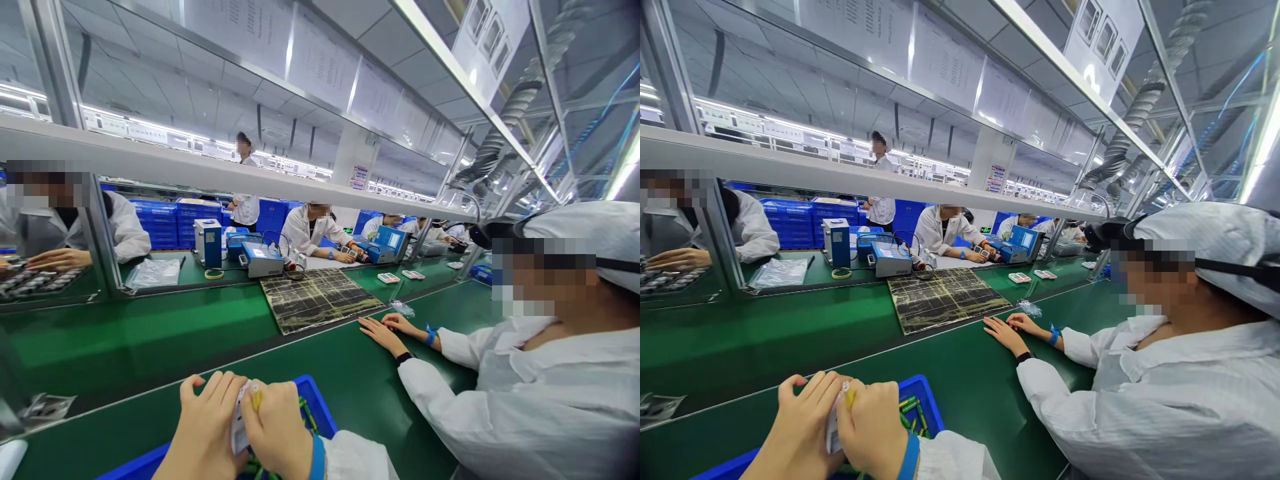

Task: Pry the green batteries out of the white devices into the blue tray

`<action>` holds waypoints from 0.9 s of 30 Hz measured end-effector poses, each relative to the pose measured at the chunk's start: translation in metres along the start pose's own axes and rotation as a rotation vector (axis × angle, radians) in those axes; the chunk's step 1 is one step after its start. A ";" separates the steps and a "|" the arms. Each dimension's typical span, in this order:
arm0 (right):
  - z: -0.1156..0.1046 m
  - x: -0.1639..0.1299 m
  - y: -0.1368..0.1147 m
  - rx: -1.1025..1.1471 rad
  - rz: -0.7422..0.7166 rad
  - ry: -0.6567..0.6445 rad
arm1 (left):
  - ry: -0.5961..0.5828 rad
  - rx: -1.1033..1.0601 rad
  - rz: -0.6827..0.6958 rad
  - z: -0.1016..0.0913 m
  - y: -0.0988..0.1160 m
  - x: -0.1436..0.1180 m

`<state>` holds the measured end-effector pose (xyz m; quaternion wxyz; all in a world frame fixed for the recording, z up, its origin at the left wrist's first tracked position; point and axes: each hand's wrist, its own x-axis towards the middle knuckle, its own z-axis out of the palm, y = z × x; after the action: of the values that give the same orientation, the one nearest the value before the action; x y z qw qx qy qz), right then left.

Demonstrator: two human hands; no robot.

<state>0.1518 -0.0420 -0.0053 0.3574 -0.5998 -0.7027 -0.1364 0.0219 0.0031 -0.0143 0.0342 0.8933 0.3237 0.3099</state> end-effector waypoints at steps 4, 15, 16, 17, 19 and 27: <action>0.014 0.000 0.008 0.368 0.236 -0.032 | -0.069 0.028 -0.117 -0.001 -0.020 0.004; 0.051 0.001 0.033 0.766 0.405 0.048 | -0.319 0.278 -0.642 -0.006 -0.147 -0.022; 0.051 0.000 0.033 0.783 0.400 0.047 | -0.386 0.287 -0.649 -0.006 -0.156 -0.030; 0.052 0.000 0.034 0.806 0.393 0.041 | -0.431 0.297 -0.662 -0.006 -0.164 -0.037; 0.053 -0.002 0.034 0.851 0.384 0.020 | -0.448 0.316 -0.704 -0.009 -0.175 -0.052; 0.053 -0.006 0.034 0.861 0.314 0.025 | -0.129 0.544 -0.626 -0.041 -0.218 -0.116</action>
<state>0.1657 -0.0058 -0.0550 0.5991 -0.4941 -0.5917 0.2165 -0.1928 0.0993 -0.0997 -0.0903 0.7458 0.6469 0.1309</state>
